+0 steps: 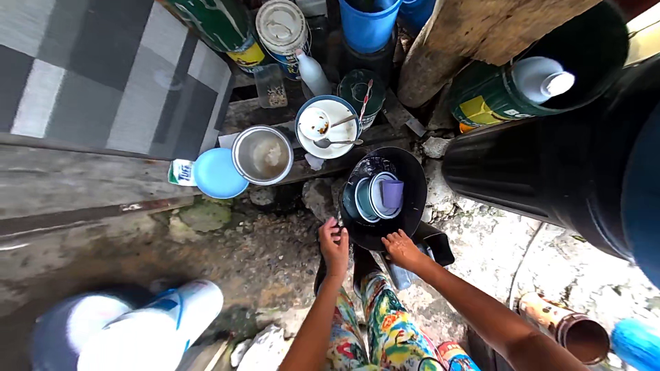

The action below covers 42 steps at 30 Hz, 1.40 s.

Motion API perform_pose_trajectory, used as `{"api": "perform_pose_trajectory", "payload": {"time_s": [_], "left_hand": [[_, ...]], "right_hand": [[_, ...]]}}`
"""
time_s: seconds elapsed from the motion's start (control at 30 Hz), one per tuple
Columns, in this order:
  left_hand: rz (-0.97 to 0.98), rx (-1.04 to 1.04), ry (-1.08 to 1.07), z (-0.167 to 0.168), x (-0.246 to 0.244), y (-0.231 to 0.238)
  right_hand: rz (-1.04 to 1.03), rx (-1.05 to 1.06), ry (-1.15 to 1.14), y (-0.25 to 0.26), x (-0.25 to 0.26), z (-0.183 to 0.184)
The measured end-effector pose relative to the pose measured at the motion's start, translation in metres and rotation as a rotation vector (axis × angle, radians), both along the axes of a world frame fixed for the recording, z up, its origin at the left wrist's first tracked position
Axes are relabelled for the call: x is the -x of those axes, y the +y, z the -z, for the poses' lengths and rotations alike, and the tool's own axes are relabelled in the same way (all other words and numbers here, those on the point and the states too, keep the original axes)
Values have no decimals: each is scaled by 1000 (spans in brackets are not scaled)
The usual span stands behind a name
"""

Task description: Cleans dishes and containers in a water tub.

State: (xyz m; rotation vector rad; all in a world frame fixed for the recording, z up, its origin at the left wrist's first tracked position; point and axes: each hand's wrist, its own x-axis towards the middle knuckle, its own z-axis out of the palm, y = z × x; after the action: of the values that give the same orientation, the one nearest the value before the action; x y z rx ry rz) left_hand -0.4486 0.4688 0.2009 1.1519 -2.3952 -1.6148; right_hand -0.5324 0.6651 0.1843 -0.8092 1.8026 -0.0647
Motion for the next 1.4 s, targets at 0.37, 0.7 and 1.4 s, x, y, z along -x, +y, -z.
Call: {"api": "perform_pose_trajectory", "payload": {"time_s": [0.37,0.7,1.4], "left_hand": [[81,-293,-643,30,29,20],[183,-150,-639,13,48,14],[285,-272,-378,15,-34,-53]], "right_hand": [[163,-20,73,-62,-29,10],[82,5,125,-65,-13,-13],[564,304,643,-52,-16,-18]]}}
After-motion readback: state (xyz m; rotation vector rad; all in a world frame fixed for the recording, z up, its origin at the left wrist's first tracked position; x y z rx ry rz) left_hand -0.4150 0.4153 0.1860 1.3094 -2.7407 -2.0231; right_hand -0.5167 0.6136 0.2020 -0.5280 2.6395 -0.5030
